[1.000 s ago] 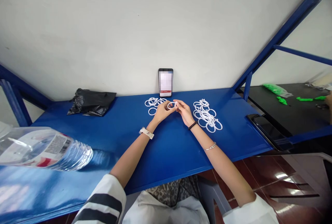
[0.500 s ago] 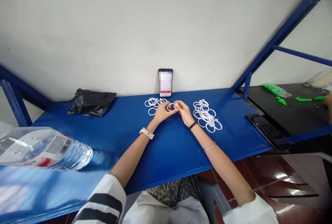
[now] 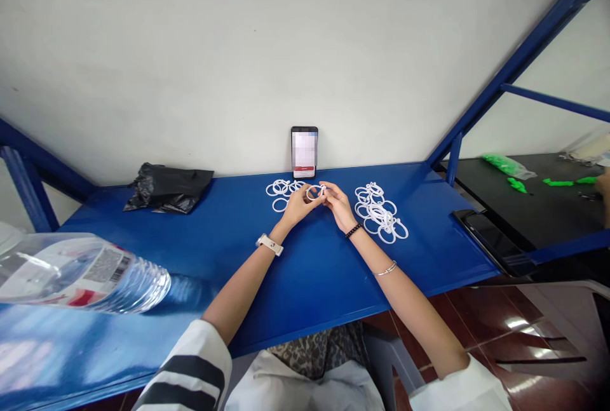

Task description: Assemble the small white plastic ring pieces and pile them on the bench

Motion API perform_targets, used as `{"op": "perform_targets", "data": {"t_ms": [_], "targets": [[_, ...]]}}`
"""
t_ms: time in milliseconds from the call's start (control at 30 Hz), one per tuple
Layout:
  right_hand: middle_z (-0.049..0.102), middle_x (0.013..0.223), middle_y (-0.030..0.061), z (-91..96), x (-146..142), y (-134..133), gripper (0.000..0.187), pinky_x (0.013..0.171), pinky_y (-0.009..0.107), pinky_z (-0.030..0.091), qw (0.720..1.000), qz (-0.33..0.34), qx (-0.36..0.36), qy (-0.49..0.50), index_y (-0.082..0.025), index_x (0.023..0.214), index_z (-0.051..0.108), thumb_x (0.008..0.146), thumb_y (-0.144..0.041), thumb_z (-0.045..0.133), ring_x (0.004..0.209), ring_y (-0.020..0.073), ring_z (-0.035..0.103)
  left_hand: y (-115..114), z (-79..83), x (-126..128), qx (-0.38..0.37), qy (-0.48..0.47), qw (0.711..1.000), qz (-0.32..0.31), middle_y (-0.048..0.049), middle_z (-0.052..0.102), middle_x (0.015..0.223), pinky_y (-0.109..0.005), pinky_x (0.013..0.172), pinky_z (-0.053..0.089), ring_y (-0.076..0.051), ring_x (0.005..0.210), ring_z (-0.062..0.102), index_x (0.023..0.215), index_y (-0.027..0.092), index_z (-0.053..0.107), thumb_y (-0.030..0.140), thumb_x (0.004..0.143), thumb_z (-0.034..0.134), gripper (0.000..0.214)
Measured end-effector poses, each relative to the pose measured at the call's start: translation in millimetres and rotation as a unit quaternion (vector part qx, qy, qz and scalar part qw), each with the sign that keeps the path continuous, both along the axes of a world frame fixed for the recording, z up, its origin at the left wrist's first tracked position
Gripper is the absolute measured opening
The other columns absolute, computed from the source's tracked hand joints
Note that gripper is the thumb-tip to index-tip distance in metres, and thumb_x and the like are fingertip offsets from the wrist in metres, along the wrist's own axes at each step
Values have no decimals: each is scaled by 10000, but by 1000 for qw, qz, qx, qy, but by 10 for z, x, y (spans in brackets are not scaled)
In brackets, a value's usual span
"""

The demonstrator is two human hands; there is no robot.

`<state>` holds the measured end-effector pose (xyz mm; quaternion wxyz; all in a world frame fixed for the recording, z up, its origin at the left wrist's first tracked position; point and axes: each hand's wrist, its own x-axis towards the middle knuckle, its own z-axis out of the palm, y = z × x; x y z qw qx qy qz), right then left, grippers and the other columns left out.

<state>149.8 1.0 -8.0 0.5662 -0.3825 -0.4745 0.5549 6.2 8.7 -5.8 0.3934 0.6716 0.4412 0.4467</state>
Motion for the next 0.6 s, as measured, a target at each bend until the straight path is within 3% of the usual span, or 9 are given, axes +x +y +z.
{"op": "perform_targets", "data": {"t_ms": [167,367,600], "targets": [[617,770,-14,30,1,-17,366,643,267,422,1000,1,-7,10,-243,1047,681,731,-424,715,655,115,515,-9,24,-14,5,11,1000,-14,-3,600,612,-262,573,438,-140,560,573,725,179,530,604,812,551,435],[613,748,-16,60,-6,-34,352,658,272,420,1000,23,7,-7,-245,1032,693,738,-437,717,654,114,523,-9,39,-30,-2,30,999,-21,-28,570,544,-290,660,435,-150,572,555,522,179,513,621,897,343,605],[607,717,-9,10,-22,2,364,671,282,438,999,25,17,-38,-216,920,692,696,-497,748,662,123,522,-1,29,-34,-13,11,999,-28,-39,563,526,-295,714,454,-158,613,563,464,190,458,616,939,166,702]]}}
